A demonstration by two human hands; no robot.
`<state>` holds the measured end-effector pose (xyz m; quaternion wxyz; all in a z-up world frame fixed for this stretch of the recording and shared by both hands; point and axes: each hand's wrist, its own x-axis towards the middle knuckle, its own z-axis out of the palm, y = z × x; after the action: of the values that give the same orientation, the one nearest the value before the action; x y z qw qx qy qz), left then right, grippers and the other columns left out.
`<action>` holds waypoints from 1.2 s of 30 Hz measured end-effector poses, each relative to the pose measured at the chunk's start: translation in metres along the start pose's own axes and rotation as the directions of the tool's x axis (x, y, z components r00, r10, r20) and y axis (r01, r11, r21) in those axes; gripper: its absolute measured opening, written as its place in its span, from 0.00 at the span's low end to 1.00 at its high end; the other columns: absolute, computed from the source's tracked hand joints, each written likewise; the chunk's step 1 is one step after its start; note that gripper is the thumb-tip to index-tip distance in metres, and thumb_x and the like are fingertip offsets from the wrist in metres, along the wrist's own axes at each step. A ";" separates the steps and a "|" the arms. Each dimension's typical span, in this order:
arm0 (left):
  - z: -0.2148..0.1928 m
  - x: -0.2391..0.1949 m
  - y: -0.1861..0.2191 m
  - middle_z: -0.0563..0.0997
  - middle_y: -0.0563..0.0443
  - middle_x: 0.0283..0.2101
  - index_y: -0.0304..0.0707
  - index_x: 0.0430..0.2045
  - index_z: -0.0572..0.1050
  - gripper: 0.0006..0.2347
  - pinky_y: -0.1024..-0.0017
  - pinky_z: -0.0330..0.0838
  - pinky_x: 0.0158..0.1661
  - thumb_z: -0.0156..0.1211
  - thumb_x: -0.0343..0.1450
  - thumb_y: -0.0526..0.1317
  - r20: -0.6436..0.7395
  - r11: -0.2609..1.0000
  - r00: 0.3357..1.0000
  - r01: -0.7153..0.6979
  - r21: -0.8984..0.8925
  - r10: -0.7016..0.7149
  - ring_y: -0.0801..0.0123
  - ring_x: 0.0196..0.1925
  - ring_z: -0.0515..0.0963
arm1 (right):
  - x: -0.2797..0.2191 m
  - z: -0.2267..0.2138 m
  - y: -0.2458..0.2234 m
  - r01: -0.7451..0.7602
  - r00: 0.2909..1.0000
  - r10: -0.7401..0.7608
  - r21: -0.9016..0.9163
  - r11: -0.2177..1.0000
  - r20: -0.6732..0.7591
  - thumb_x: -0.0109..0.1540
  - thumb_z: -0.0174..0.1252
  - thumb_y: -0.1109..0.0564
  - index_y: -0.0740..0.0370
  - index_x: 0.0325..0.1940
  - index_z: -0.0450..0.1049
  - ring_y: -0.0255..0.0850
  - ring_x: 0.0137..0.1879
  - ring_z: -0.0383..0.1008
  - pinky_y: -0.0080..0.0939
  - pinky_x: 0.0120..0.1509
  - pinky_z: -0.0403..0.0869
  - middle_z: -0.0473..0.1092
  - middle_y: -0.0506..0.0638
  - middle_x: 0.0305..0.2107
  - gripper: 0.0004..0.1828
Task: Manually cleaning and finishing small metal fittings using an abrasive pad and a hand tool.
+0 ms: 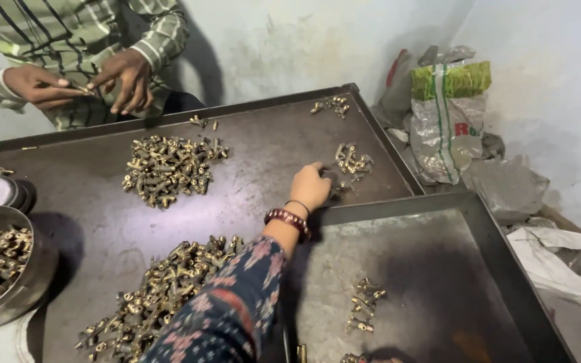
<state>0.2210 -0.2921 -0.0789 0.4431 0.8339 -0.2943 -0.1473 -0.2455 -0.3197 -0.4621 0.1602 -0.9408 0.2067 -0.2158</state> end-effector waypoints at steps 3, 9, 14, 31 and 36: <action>-0.022 -0.039 0.007 0.85 0.37 0.41 0.41 0.44 0.83 0.15 0.64 0.77 0.50 0.56 0.65 0.36 0.011 0.970 0.985 -0.166 -0.178 0.170 0.52 0.45 0.86 | 0.010 -0.001 0.002 -0.072 0.996 0.072 0.002 0.997 0.056 0.49 0.74 0.48 0.48 0.42 0.81 0.47 0.31 0.81 0.46 0.35 0.78 0.77 0.48 0.33 0.19; -0.074 -0.160 0.015 0.86 0.41 0.36 0.42 0.43 0.81 0.13 0.64 0.79 0.41 0.57 0.66 0.37 0.240 0.973 0.951 -0.157 -0.167 0.194 0.55 0.37 0.87 | 0.113 -0.213 -0.214 -0.189 0.964 0.183 0.010 0.982 0.195 0.48 0.74 0.48 0.46 0.43 0.81 0.45 0.29 0.82 0.45 0.32 0.79 0.78 0.47 0.35 0.20; -0.045 -0.253 -0.021 0.84 0.40 0.37 0.39 0.30 0.82 0.06 0.55 0.76 0.46 0.60 0.67 0.38 0.752 0.642 0.615 -0.680 0.354 0.238 0.49 0.42 0.84 | 0.122 -0.236 -0.238 -0.189 0.973 0.196 -0.070 0.980 0.118 0.53 0.65 0.46 0.46 0.47 0.79 0.53 0.35 0.79 0.51 0.37 0.77 0.77 0.48 0.36 0.19; 0.006 -0.277 0.006 0.80 0.39 0.42 0.38 0.35 0.78 0.11 0.53 0.76 0.42 0.63 0.66 0.44 0.704 0.757 0.646 -0.608 0.241 0.295 0.46 0.43 0.82 | 0.129 -0.251 -0.211 -0.563 0.780 0.572 0.684 0.464 0.255 0.64 0.57 0.47 0.57 0.54 0.74 0.39 0.27 0.71 0.39 0.28 0.71 0.74 0.51 0.31 0.18; 0.044 -0.279 -0.015 0.81 0.38 0.42 0.37 0.38 0.78 0.11 0.53 0.77 0.41 0.62 0.66 0.42 0.682 0.704 0.640 -0.663 0.256 0.354 0.46 0.43 0.82 | 0.146 -0.271 -0.222 -0.481 0.720 0.597 0.875 0.060 0.355 0.66 0.48 0.50 0.57 0.51 0.68 0.34 0.26 0.72 0.36 0.23 0.69 0.75 0.49 0.33 0.13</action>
<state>-0.0146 -0.1413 -0.1203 0.1290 0.7052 -0.6731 -0.1817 -0.1825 -0.2523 -0.0941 0.7285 -0.5032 0.3827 -0.2637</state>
